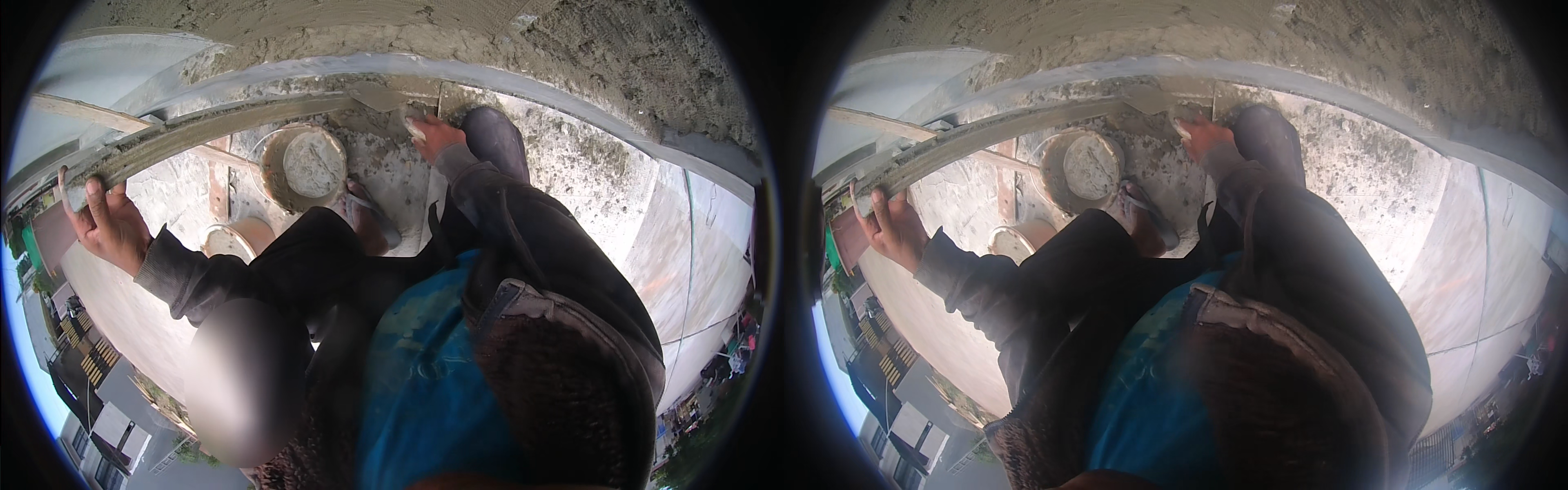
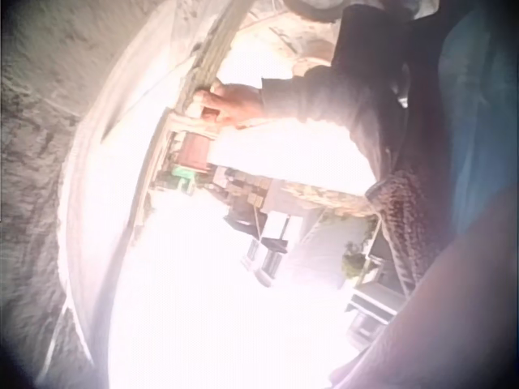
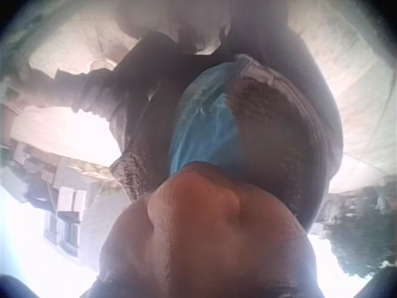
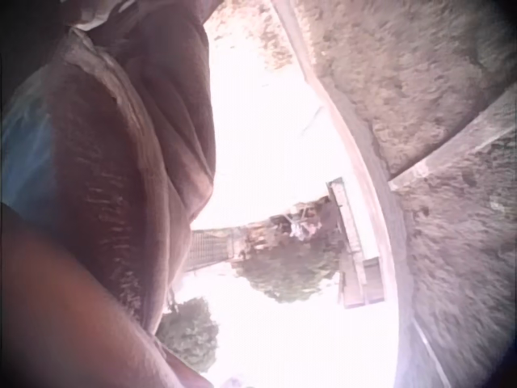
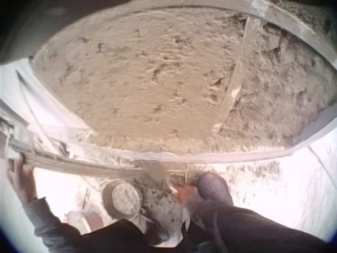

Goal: The person scoops cement from a bucket with a trowel and applies it to a concrete floor, smoothing the surface. They repeatedly transfer cement and use a straightedge to level the applied material.

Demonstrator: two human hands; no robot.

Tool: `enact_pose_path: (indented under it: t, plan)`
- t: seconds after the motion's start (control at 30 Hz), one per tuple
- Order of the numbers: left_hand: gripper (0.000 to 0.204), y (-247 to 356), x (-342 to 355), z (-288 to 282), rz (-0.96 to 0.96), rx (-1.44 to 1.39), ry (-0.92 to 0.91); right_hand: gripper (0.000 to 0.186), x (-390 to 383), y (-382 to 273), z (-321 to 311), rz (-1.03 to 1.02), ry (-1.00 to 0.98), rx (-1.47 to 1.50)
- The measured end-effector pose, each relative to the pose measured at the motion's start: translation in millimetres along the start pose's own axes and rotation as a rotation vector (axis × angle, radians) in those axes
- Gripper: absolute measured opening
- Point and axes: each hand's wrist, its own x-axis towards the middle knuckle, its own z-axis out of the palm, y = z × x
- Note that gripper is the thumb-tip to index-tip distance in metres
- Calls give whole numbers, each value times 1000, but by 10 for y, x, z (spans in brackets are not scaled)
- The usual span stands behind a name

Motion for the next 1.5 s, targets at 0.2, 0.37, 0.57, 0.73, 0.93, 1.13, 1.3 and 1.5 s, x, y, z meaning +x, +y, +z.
enact_pose_path:
  t: [0.2,0.37,0.57,0.73,0.93,1.13,1.3,1.5]
  plan:
    - [54,122,-120,432,-23,181,28,51,-429,-606,-598,-287,212,153]
    - [53,55,-183,695,36,293,13,47,-657,-1129,-1146,-384,317,289]
    - [55,65,-191,792,60,241,-14,47,-835,-1474,-1692,-506,416,359]
    - [62,3,-195,601,-42,252,39,45,-890,-1569,-1855,-612,531,385]
    - [39,659,25,-166,87,242,380,41,-917,-1203,-1045,-739,477,336]
    - [18,805,61,-384,327,337,481,53,-712,-635,-300,-430,-164,-195]
    - [16,1021,-149,-434,396,595,632,58,-660,-558,-539,-318,-186,65]
    - [20,1036,-120,-186,381,578,809,69,244,-1030,-560,-251,-140,376]
